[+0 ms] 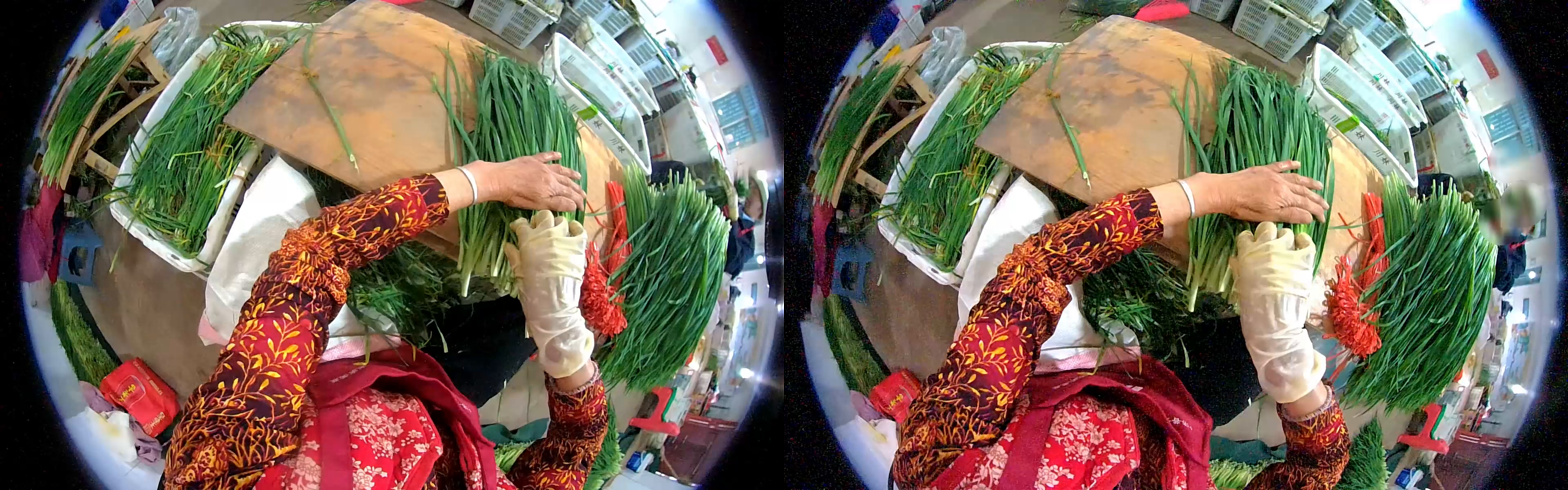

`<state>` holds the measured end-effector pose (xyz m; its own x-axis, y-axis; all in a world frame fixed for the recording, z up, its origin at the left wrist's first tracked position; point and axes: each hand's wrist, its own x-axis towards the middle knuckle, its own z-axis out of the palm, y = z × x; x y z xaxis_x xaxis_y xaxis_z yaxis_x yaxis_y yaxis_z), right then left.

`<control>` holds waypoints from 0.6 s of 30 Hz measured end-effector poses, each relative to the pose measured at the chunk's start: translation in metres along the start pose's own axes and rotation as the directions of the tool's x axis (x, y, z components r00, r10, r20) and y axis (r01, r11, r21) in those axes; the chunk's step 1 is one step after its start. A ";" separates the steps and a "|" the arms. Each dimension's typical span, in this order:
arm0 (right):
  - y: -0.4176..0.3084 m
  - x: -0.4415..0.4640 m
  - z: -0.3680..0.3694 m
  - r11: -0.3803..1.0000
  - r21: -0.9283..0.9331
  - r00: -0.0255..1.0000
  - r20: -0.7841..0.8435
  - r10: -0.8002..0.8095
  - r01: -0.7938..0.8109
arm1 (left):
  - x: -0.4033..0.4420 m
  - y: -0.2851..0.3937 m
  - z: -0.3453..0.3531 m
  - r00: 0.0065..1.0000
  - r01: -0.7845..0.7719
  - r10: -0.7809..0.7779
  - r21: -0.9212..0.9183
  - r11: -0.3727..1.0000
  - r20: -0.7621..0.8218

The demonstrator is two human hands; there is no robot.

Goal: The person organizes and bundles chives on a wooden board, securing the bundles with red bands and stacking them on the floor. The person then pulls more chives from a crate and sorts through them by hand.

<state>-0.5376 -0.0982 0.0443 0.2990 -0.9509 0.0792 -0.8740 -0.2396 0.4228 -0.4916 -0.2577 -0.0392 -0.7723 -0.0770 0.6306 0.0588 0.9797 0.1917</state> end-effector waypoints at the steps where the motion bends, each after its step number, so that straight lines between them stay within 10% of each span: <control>1: 0.000 0.000 0.005 1.000 -0.003 1.000 0.003 -0.008 0.008 | -0.001 0.000 0.001 1.000 0.006 -0.006 -0.001 1.000 -0.006; 15: -0.019 -0.085 -0.024 0.793 0.573 0.973 -0.036 -0.227 0.206 | -0.007 0.007 -0.001 0.999 0.019 -0.016 0.074 0.997 -0.044; 18: -0.034 -0.111 -0.011 0.364 0.896 0.906 -0.089 -0.415 0.255 | -0.006 0.004 0.001 0.997 0.076 -0.076 -0.018 0.997 0.006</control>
<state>-0.5368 0.0175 0.0316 0.6674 -0.7443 -0.0228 -0.5850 -0.5051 -0.6345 -0.4877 -0.2528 -0.0430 -0.7780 -0.1502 0.6101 0.0110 0.9676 0.2523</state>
